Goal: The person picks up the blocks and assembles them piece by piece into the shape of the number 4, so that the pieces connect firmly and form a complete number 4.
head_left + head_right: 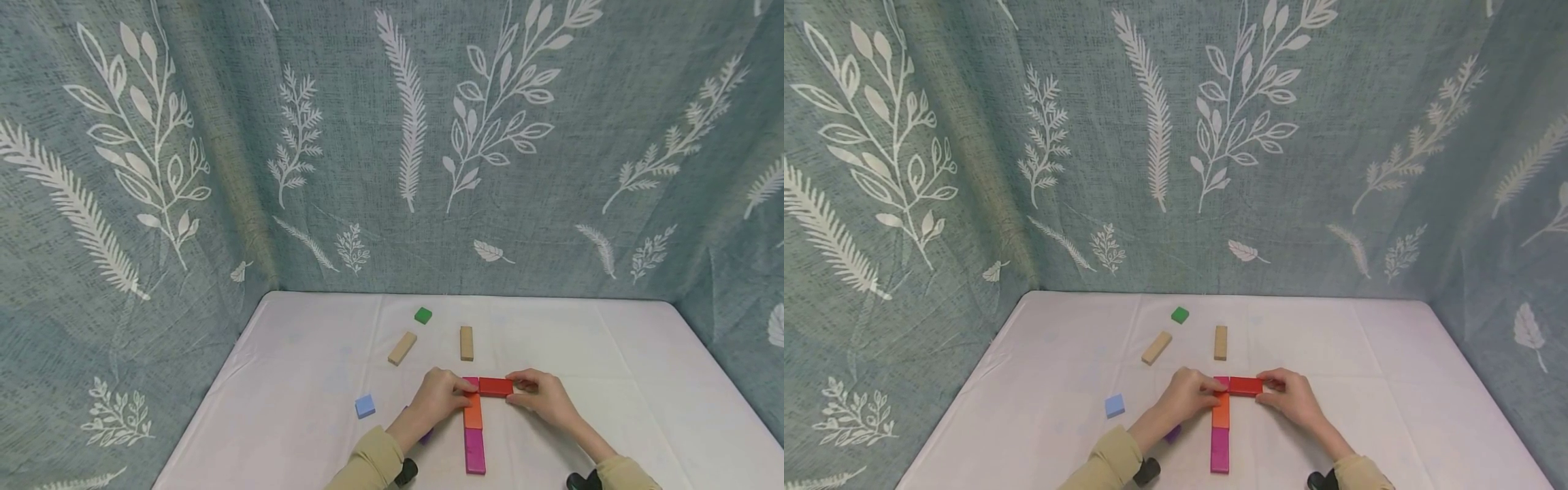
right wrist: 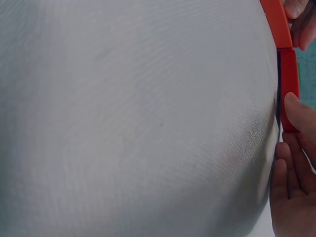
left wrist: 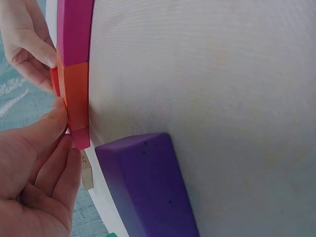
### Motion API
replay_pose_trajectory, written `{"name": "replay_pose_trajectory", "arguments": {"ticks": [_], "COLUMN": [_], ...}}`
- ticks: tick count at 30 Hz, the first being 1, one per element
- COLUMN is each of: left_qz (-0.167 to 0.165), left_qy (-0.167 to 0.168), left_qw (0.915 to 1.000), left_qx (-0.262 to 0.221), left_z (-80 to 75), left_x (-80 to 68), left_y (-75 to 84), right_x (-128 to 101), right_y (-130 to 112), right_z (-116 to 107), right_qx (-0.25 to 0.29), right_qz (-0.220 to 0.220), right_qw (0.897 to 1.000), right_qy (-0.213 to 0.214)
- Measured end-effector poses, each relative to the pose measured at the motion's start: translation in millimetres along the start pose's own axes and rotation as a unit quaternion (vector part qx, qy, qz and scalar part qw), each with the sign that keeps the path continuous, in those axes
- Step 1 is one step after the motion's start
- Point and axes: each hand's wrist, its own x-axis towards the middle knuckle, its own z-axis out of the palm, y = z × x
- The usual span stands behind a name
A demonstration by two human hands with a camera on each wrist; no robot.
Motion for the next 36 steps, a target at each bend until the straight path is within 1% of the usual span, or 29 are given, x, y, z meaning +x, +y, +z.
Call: {"name": "replay_pose_trajectory", "arguments": {"ticks": [10, 16, 22, 31, 36], "left_qz": [-0.002, -0.002, 0.007, 0.003, 0.004], "left_qy": [-0.003, -0.004, -0.001, -0.001, -0.002], "left_qw": [1.0000, 1.0000, 1.0000, 1.0000, 1.0000], "left_qx": [-0.004, -0.007, -0.001, -0.005, -0.009], "left_z": [-0.3, -0.4, -0.5, -0.6, -0.5], "left_x": [-0.6, -0.4, -0.5, -1.0, -0.6], "left_y": [0.1, -0.2, -0.5, -0.5, -0.8], "right_x": [-2.0, -0.1, -0.5, -1.9, -2.8], "right_y": [-1.3, 2.7, 3.9, 0.8, 0.5], "right_z": [0.5, 2.7, 3.5, 4.2, 4.7], "right_qx": [-0.005, -0.016, -0.018, -0.015, -0.019], "right_qz": [-0.007, -0.008, -0.017, -0.008, -0.023], "right_qw": [1.000, 1.000, 1.000, 1.000, 0.999], "right_qy": [0.000, 0.002, 0.003, 0.008, 0.015]}}
